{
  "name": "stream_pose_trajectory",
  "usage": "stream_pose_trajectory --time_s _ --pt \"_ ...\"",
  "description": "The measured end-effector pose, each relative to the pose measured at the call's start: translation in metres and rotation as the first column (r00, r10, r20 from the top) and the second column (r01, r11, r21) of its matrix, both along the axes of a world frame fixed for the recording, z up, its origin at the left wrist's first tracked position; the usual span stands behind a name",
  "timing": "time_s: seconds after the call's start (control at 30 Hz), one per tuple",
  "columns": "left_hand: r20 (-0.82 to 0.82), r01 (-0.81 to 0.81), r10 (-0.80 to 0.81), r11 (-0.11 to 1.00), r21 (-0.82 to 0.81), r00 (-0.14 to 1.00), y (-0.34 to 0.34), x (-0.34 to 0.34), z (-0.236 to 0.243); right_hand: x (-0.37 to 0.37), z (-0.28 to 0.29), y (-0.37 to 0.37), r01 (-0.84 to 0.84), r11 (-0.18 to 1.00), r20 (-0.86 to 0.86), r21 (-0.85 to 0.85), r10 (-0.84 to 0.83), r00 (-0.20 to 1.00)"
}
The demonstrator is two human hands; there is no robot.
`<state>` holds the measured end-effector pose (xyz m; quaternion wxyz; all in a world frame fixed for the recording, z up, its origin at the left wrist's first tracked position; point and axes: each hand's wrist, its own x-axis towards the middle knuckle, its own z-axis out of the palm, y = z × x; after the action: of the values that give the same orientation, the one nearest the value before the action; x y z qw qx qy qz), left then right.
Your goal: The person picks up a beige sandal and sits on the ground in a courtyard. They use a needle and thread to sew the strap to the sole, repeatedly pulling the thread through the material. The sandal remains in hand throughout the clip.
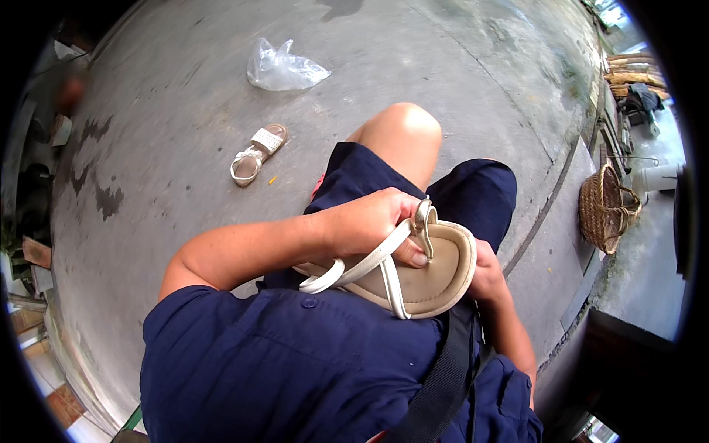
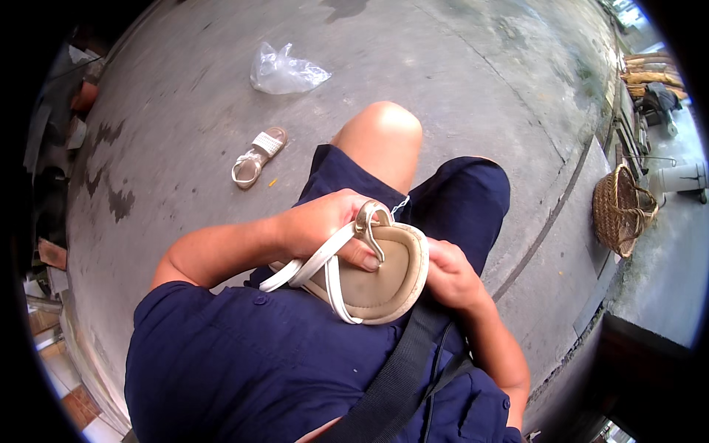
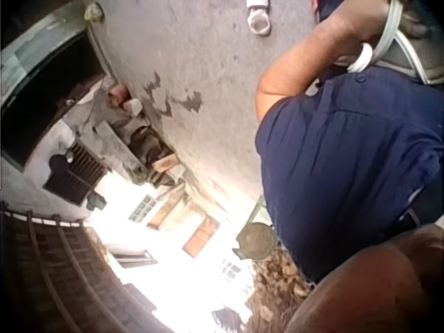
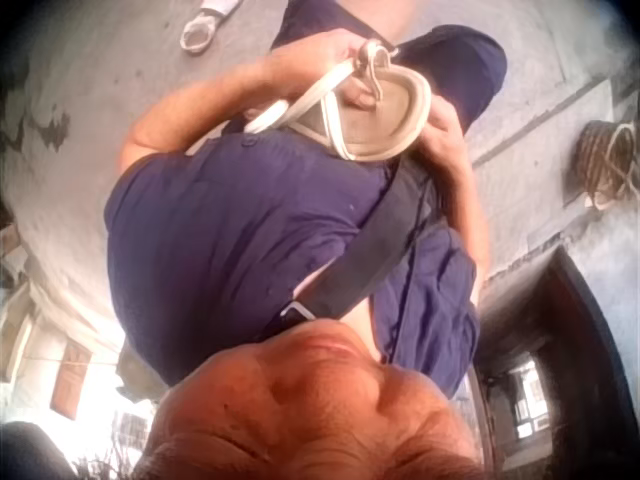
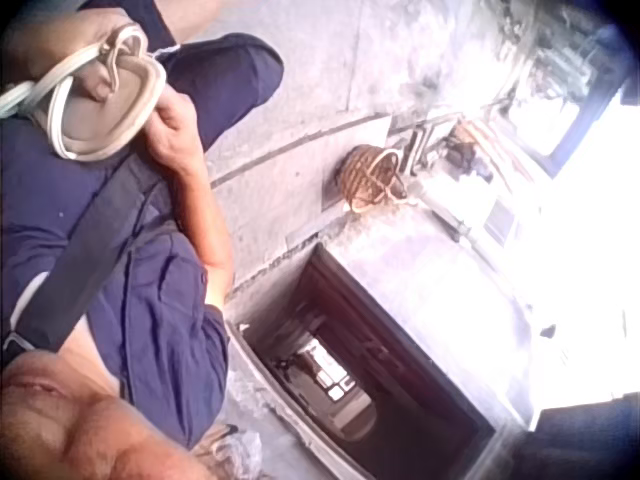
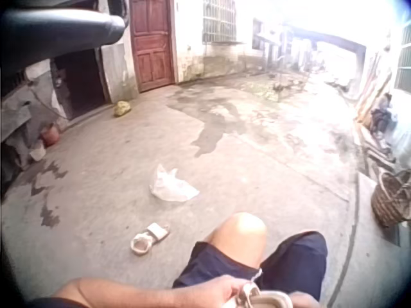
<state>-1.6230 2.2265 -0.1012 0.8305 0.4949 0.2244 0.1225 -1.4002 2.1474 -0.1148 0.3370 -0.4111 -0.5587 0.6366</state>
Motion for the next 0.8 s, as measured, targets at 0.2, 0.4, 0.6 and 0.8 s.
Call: stream_pose_trajectory --time_s 0.2,0.4,0.6,0.8 --pt "-0.052 -0.057 0.060 0.997 0.048 0.997 0.003 -0.004 0.011 0.010 0.009 0.013 -0.124 0.987 0.010 -0.099 0.125 0.992" --pt "-0.153 -0.061 0.102 0.967 0.247 0.983 -0.002 -0.008 0.018 -0.007 0.038 0.022 -0.104 0.980 0.192 -0.169 0.136 0.972" --pt "-0.175 -0.039 0.081 0.973 0.228 0.981 -0.007 -0.006 0.019 -0.017 0.045 0.020 -0.044 0.982 0.320 -0.184 0.102 0.942" --pt "-0.188 -0.035 0.094 0.954 0.298 0.978 -0.011 -0.004 0.019 -0.021 0.054 0.019 -0.045 0.982 0.342 -0.184 0.107 0.934"
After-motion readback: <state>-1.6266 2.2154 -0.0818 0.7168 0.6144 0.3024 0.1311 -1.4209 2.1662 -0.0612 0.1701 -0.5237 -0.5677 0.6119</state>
